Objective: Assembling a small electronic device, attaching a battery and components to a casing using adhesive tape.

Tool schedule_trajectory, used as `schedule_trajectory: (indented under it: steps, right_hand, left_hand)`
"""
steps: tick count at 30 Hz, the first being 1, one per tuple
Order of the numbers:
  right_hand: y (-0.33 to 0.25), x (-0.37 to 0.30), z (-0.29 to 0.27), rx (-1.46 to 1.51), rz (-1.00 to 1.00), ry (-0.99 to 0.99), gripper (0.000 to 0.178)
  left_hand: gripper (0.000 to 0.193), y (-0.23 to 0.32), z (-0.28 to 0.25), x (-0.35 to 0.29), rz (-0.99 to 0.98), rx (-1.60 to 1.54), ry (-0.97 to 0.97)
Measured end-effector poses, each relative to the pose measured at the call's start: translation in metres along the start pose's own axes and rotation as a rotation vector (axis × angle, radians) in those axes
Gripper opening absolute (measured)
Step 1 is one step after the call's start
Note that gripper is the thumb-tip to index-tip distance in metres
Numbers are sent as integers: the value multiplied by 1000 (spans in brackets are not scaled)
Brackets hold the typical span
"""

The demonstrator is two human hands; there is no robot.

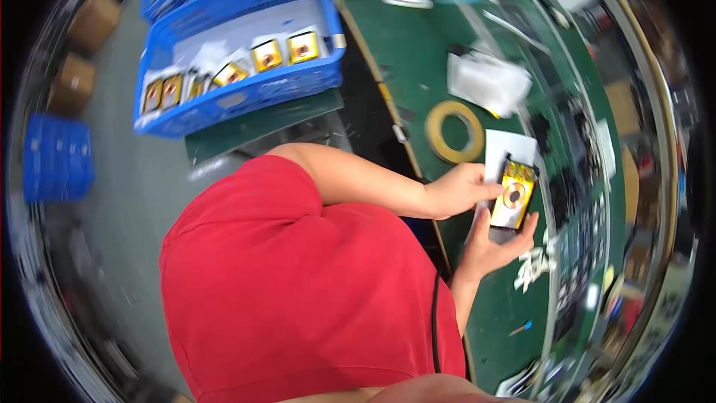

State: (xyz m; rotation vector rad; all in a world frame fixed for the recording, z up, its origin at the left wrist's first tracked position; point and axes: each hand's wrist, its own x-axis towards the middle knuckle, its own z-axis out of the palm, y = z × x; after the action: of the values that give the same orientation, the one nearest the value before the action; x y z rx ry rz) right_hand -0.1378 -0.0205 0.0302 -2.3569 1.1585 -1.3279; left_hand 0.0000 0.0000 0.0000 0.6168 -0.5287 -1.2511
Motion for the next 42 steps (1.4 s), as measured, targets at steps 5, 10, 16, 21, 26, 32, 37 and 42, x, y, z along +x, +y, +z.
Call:
schedule_trajectory:
  steps: [5,10,16,21,26,32,37,42]
  right_hand:
    - [-29,7,35,152,-171,-90,99]
    - [-10,16,47,137,-131,-238,79]
    - [8,7,58,202,-8,-315,67]
    - [14,3,65,248,17,-326,60]
    - [9,1,68,219,35,-354,59]
    - [7,-1,68,196,40,-394,59]
    - [6,-1,70,180,19,-427,58]
    - [5,0,71,175,19,-427,56]
  left_hand:
    - [27,76,-51,-24,137,-1,90]
    - [17,171,-128,-85,434,214,613]
    - [25,297,-267,-211,665,587,1144]
    - [23,397,-316,-318,760,639,1425]
    - [32,431,-374,-404,615,714,1739]
    - [34,419,-425,-445,332,645,1643]
    - [45,409,-461,-482,-231,1313,1890]
    - [46,409,-473,-494,-438,1468,1922]
